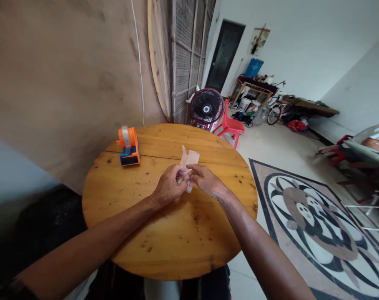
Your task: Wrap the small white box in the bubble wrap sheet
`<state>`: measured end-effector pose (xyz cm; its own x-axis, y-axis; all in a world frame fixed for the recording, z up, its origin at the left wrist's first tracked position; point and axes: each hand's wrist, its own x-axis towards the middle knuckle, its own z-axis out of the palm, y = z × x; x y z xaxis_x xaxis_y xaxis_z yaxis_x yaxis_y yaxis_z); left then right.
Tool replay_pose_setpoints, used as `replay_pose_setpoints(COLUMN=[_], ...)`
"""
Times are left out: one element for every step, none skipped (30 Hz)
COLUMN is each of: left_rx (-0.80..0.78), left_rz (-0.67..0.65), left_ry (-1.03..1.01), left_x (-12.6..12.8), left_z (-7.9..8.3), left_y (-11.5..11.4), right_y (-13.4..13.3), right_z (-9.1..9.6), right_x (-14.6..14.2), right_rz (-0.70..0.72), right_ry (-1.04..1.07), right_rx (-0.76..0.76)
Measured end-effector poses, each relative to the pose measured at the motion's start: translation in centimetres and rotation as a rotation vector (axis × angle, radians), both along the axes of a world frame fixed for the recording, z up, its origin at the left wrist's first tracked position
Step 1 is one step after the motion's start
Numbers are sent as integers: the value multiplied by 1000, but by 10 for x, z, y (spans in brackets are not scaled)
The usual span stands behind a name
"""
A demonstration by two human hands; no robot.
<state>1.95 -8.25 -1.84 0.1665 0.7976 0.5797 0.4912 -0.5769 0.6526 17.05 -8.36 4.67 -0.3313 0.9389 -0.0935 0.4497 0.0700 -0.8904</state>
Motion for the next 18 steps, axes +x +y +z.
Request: replay_pose_setpoints(left_rx=[2, 0, -3, -4, -3, -1, 2, 6, 11, 14, 16, 18, 19, 18, 16, 12, 7, 4], left_rz=[-10, -20, -29, -35, -39, -40, -40, -40, -41, -42, -43, -43, -43, -41, -38, -34, -31, -29], left_ry=[2, 5, 11, 19, 30, 40, 49, 57, 65, 73, 80, 86, 90, 92, 94, 94, 96, 98], left_x=[0, 0, 0, -1, -1, -1, -1, -1, -1, -1, -1, -1, -1, -1, -1, -1, -1, -1], left_z=[0, 0, 0, 0, 0, 1, 1, 1, 1, 1, 0, 0, 0, 1, 1, 1, 1, 2], left_y=[1, 2, 2, 3, 3, 3, 3, 2, 2, 2, 2, 1, 1, 1, 1, 1, 1, 0], right_y=[0, -1, -1, 0, 1, 3, 5, 9, 13, 17, 23, 28, 34, 39, 42, 45, 45, 44], right_z=[-2, -4, -5, -7, -7, -6, -5, -3, 1, 4, 7, 11, 13, 15, 17, 17, 17, 16], right_x=[1, 3, 6, 8, 11, 13, 15, 16, 16, 14, 12, 9, 5, 3, 1, 1, 2, 4], right_rz=[-9, -20, -36, -59, -89, -123, -142, -145, -128, -95, -48, 2, 47, 89, 127, 156, 170, 164], right_ry=[35, 64, 81, 79, 51, -9, -102, -225, -370, -523, -668, -797, -901, -977, -1028, -1057, -1072, -1077], right_rx=[-18, -29, -25, -2, 45, 122, 226, 349, 477, 592, 682, 739, 769, 784, 792, 800, 808, 818])
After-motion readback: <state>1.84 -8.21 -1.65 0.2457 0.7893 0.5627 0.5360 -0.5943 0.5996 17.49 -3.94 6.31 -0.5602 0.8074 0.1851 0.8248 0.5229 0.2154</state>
